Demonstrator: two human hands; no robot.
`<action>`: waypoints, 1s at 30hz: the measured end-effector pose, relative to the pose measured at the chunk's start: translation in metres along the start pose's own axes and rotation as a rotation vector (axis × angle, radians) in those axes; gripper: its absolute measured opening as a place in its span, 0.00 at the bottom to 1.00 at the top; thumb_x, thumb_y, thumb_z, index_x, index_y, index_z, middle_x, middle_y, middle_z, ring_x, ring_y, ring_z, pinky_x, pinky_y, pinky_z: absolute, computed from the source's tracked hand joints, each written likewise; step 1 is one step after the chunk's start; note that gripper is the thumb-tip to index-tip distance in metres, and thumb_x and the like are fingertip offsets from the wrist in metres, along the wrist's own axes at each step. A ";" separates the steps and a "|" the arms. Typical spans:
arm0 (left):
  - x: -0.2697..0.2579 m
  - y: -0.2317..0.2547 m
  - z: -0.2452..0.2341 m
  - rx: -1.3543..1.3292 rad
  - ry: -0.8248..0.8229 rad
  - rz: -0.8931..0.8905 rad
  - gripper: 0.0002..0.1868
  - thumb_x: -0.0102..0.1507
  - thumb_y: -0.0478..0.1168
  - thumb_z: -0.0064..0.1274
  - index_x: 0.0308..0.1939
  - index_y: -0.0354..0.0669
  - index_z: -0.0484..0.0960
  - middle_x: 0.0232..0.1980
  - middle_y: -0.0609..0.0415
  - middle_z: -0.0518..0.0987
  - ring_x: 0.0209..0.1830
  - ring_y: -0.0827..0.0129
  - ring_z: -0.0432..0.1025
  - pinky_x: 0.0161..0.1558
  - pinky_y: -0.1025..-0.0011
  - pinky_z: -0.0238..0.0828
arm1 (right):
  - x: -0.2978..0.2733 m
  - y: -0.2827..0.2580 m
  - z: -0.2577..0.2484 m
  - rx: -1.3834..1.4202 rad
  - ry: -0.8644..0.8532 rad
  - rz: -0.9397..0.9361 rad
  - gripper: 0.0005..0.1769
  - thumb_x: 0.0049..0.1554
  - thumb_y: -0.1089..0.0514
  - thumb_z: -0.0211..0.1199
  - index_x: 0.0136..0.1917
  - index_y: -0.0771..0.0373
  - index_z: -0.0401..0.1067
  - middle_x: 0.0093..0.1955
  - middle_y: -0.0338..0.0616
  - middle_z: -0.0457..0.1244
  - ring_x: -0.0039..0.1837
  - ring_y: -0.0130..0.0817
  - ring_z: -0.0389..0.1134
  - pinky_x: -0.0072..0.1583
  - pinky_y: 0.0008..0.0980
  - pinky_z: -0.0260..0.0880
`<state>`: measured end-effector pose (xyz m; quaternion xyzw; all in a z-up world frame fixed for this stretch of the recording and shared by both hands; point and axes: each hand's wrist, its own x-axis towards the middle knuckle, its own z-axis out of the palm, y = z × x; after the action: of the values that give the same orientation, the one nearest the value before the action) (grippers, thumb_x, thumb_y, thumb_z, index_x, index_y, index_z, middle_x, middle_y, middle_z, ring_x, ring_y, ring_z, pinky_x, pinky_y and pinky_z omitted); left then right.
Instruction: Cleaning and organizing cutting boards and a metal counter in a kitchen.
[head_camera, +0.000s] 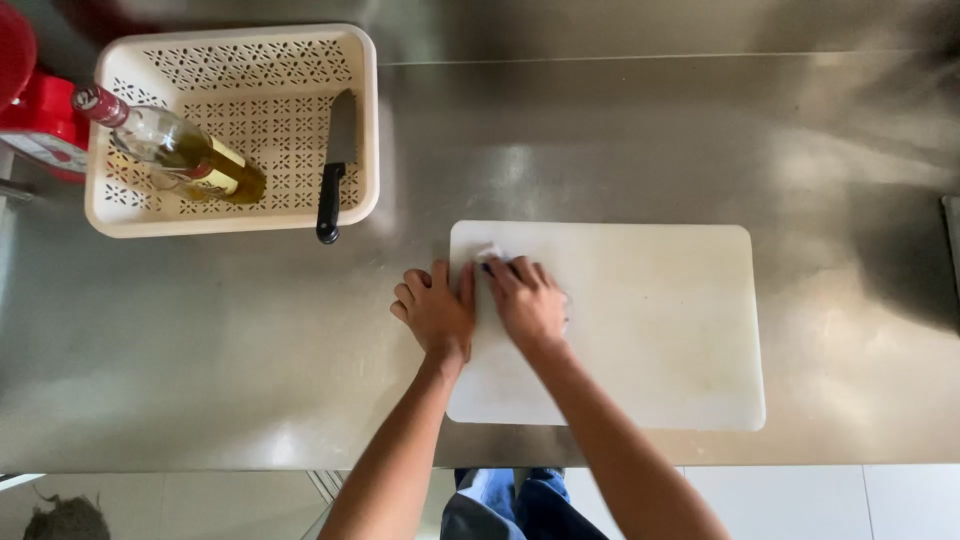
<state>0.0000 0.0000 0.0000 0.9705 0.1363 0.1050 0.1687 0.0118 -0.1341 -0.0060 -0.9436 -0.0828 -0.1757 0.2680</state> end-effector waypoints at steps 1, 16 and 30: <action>-0.001 0.001 0.000 0.004 -0.003 -0.002 0.20 0.69 0.60 0.49 0.43 0.49 0.79 0.44 0.50 0.68 0.45 0.55 0.60 0.49 0.55 0.53 | -0.003 0.022 -0.008 0.003 -0.004 0.002 0.11 0.61 0.54 0.65 0.56 0.57 0.81 0.47 0.45 0.69 0.47 0.43 0.70 0.45 0.40 0.74; 0.002 -0.004 0.007 -0.009 0.074 0.039 0.20 0.67 0.61 0.51 0.41 0.49 0.79 0.45 0.49 0.69 0.46 0.53 0.61 0.47 0.53 0.54 | -0.006 0.160 -0.055 -0.336 0.209 0.556 0.16 0.72 0.49 0.55 0.58 0.62 0.76 0.53 0.54 0.66 0.50 0.50 0.68 0.47 0.50 0.70; -0.001 -0.013 0.012 -0.045 0.065 0.057 0.15 0.71 0.54 0.43 0.42 0.48 0.76 0.48 0.47 0.69 0.49 0.52 0.62 0.50 0.52 0.54 | -0.024 0.055 -0.039 -0.267 -0.003 0.383 0.14 0.67 0.47 0.54 0.55 0.56 0.73 0.52 0.50 0.66 0.48 0.54 0.69 0.45 0.53 0.72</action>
<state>-0.0005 0.0078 -0.0161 0.9661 0.1114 0.1441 0.1830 -0.0076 -0.2025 -0.0100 -0.9695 0.1216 -0.1295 0.1691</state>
